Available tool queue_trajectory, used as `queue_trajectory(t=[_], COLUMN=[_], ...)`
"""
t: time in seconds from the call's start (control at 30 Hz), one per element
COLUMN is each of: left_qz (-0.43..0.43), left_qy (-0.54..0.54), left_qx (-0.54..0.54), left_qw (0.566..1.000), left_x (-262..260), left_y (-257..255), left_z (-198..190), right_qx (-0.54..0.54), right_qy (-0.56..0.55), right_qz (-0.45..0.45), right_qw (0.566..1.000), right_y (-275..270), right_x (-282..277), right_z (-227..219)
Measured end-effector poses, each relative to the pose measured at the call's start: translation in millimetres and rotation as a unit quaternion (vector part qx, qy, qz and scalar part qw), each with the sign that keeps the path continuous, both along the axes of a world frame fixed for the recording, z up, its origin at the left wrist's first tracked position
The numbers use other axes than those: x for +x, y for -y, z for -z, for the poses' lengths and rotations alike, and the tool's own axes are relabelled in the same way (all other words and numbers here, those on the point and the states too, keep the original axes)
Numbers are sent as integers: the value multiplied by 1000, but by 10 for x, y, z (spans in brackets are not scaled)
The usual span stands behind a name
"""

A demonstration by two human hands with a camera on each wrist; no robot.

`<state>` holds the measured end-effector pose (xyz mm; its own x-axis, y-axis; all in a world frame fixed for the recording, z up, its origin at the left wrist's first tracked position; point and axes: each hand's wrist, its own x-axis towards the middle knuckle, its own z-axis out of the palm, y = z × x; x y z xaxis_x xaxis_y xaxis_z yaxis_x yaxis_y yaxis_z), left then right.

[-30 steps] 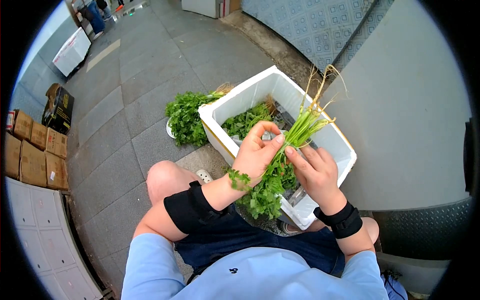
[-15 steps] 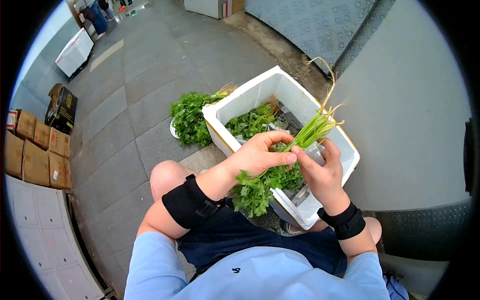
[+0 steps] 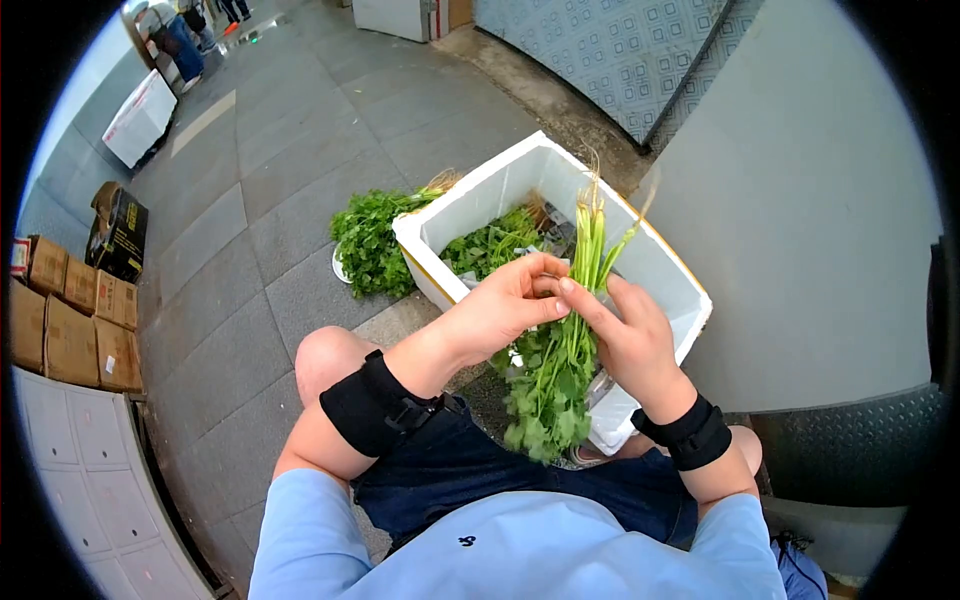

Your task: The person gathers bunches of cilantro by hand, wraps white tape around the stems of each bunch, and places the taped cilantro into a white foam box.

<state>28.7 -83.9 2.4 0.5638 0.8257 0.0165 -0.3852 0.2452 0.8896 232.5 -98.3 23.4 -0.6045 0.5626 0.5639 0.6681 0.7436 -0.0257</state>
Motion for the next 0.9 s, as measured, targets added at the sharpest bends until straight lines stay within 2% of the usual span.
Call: queue_trajectory(t=[0.1, 0.2, 0.37, 0.5, 0.6, 0.63, 0.73, 0.77, 0.87, 0.9], left_qz=[-22, -55, -86, -63, -41, -10, -98, -97, -134, -161], left_qy=[-34, -104, -59, -36, 17, 48, 5, -24, -57, -109], left_qx=[12, 121, 33, -29, -86, -78, -57, 13, 25, 102], left_qw=[999, 986, 994, 997, 995, 996, 994, 995, 989, 975], left_x=[18, 67, 113, 56, 68, 70, 194, 212, 249, 221], left_y=[-6, 59, 5, -32, 7, 24, 80, 98, 94, 43], left_z=[21, 1, 103, 130, 70, 51, 57, 40, 125, 157], right_qx=[-3, -39, -101, -153, -169, -160, -136, -129, -126, -128], right_qy=[27, 30, 46, 7, 2, 0, -9, -12, -16, -16], right_qz=[15, 19, 22, -24, -17, -12, 2, 7, 23, 29], right_qw=[1000, 999, 994, 988, 986, 987, 991, 992, 992, 991], right_y=[23, 27, -31, -80, -89, -88, -88, -82, -58, -51], right_x=[-24, -58, -64, -42, -26, -30, -58, -67, -93, -101], right_z=[-25, -18, -92, -298, -341, -331, -261, -233, -194, -189])
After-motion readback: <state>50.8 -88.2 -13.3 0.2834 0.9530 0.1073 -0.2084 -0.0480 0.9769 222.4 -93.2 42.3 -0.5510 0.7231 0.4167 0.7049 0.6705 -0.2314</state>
